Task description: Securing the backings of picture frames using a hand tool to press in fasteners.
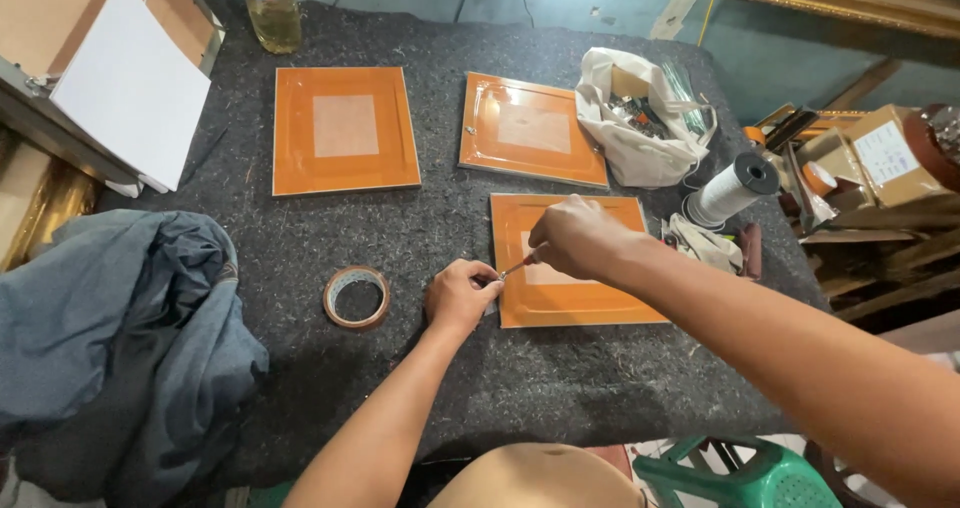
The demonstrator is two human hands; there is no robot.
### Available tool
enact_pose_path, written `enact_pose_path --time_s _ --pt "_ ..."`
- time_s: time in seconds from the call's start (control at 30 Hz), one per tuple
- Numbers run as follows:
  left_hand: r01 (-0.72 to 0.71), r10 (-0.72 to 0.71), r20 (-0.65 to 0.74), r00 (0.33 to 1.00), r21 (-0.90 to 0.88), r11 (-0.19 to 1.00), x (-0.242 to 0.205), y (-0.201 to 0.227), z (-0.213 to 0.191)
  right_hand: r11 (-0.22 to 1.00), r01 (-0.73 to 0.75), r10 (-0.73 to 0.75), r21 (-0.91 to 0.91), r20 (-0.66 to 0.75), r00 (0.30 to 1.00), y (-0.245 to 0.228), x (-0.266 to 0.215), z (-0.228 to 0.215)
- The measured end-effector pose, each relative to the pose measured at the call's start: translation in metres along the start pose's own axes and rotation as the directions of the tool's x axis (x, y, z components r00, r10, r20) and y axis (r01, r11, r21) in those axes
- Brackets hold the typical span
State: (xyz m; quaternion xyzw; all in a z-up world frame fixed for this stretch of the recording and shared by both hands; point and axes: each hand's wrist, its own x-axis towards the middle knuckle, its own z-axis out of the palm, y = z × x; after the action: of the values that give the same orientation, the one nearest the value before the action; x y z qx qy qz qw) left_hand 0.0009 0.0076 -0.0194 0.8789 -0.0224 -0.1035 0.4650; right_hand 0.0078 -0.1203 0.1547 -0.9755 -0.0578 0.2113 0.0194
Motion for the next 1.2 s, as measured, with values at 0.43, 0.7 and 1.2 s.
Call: enact_pose_path --time_s 0.43,0.7,1.2 --pt "0.044 -0.044 0.035 0.998 -0.020 0.999 -0.003 0.002 -0.008 0.991 0.071 -0.064 -0.113 0.066 0.996 0.003 0.000 -0.020" --pt "0.086 -0.084 0.054 0.995 -0.032 0.996 0.001 0.007 -0.014 0.980 -0.029 0.010 -0.197 -0.097 0.995 -0.006 0.031 0.004" --pt "0.107 -0.107 0.082 0.991 0.005 0.994 0.003 0.013 -0.018 0.864 0.476 -0.498 -0.165 -0.136 0.856 0.036 -0.024 0.009"
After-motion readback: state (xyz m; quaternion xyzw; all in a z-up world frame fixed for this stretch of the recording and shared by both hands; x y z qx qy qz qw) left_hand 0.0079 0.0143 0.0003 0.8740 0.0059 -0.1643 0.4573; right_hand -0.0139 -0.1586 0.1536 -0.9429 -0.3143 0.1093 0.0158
